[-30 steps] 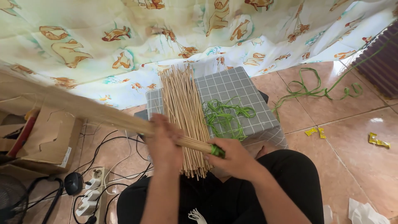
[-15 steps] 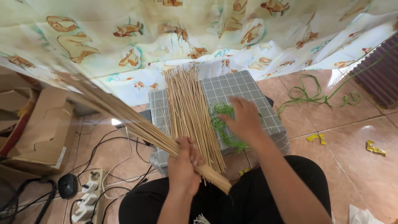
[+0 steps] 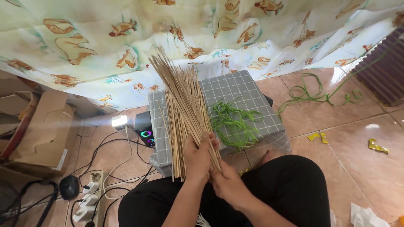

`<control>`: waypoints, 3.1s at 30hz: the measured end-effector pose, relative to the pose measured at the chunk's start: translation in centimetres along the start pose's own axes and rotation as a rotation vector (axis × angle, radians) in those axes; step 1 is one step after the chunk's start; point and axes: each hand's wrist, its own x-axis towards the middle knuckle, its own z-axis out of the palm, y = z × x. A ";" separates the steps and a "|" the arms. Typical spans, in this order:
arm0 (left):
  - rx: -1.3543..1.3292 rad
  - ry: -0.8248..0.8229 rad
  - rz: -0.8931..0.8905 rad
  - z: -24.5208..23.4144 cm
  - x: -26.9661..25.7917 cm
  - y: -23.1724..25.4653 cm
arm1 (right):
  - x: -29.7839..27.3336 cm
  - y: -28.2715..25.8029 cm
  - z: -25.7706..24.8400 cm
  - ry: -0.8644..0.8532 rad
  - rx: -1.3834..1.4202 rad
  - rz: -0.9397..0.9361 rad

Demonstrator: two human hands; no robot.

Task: Gathering thin wooden sticks into bundles and securing them with green plastic ties.

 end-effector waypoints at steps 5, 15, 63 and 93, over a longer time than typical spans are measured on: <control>0.284 0.024 -0.113 -0.9 1.5 0.2 | -0.8 -3.7 2.3 0.037 0.012 0.166; 0.641 0.056 -0.089 2.7 6.2 2.6 | 5.3 -4.9 2.4 0.106 -0.148 -0.164; 1.213 0.319 0.596 -8.4 5.9 -0.7 | 7.5 -2.6 -0.8 0.181 -1.142 -0.438; 0.449 0.575 0.195 -18.1 10.2 -2.4 | -0.7 -9.8 -3.0 0.304 -1.116 -0.333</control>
